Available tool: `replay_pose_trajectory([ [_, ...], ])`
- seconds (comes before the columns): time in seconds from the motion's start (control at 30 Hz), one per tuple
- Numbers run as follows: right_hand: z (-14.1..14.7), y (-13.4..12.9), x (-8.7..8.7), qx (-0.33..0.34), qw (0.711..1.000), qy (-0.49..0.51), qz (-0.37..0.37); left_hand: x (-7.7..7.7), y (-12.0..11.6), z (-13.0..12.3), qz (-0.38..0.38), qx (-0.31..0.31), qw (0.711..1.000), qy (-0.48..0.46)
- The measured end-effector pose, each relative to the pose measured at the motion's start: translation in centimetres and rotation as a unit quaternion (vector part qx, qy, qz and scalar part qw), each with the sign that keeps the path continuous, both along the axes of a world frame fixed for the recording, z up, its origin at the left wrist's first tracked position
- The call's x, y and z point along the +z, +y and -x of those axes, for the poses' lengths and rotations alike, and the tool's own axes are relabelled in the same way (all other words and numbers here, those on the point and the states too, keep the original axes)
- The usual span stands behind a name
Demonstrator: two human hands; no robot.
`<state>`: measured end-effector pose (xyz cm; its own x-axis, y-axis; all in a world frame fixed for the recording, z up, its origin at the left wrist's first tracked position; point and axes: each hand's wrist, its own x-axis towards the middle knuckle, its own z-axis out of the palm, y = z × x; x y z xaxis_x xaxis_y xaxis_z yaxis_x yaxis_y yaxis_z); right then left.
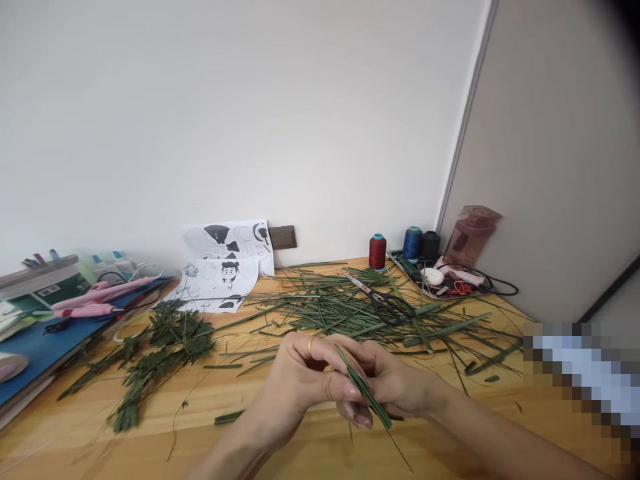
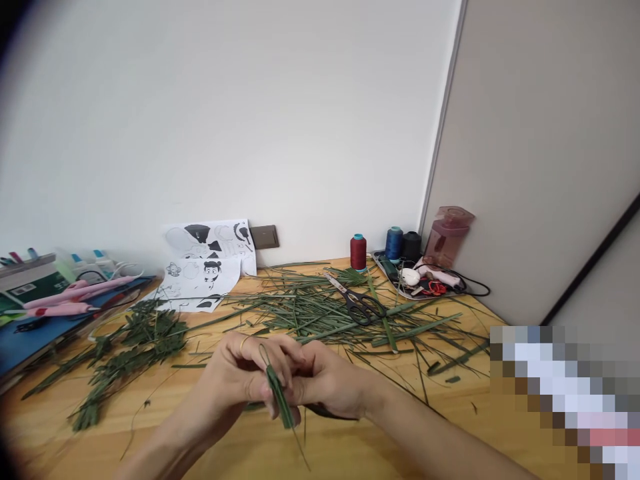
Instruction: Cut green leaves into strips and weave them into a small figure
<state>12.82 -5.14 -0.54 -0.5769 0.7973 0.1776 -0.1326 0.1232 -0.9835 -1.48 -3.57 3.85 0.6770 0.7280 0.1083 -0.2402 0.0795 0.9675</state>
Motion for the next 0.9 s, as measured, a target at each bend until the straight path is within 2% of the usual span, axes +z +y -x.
replay_pose_trajectory([
  [0.03, -0.3, 0.2, 0.3, -0.021, 0.994, -0.092, -0.06, 0.2, 0.0, 0.0, 0.013, -0.006, 1.0, 0.004],
  [0.1, -1.4, 0.8, 1.2, -0.075, 0.945, -0.277, -0.156, 0.5, 0.5, 0.2, 0.015, 0.006, 1.0, 0.019],
  [0.17, -3.3, 1.7, 1.9, -0.16, 0.903, -0.359, -0.172, 0.8, 1.2, 0.3, 0.0, 0.074, 0.997, 0.022],
  [0.23, -5.4, 2.7, 1.8, -0.298, 0.828, -0.443, -0.173, 0.9, 2.0, 0.5, 0.0, 0.147, 0.989, 0.022],
  [0.3, -7.2, 3.6, 1.0, -0.395, 0.737, -0.525, -0.157, 0.8, 2.3, 0.5, 0.013, 0.179, 0.983, 0.028],
  [0.37, -8.2, 4.1, -0.4, -0.43, 0.666, -0.594, -0.138, 0.6, 2.4, 0.4, 0.026, 0.179, 0.983, 0.04],
  [0.47, -8.6, 4.3, -2.1, -0.419, 0.604, -0.666, -0.128, 0.3, 2.3, 0.4, 0.041, 0.164, 0.984, 0.048],
  [0.57, -8.8, 4.6, -2.8, -0.4, 0.572, -0.703, -0.134, 0.1, 2.5, 0.5, 0.059, 0.171, 0.983, 0.027],
  [0.67, -9.2, 5.0, -2.8, -0.382, 0.565, -0.717, -0.142, 0.1, 2.7, 0.5, 0.067, 0.183, 0.981, 0.016],
  [0.77, -9.7, 5.7, -2.5, -0.368, 0.577, -0.716, -0.135, 0.3, 2.7, 0.3, 0.063, 0.175, 0.982, 0.011],
  [0.9, -10.3, 6.4, -1.8, -0.369, 0.611, -0.689, -0.125, 0.5, 2.7, 0.3, 0.073, 0.182, 0.981, -0.014],
])
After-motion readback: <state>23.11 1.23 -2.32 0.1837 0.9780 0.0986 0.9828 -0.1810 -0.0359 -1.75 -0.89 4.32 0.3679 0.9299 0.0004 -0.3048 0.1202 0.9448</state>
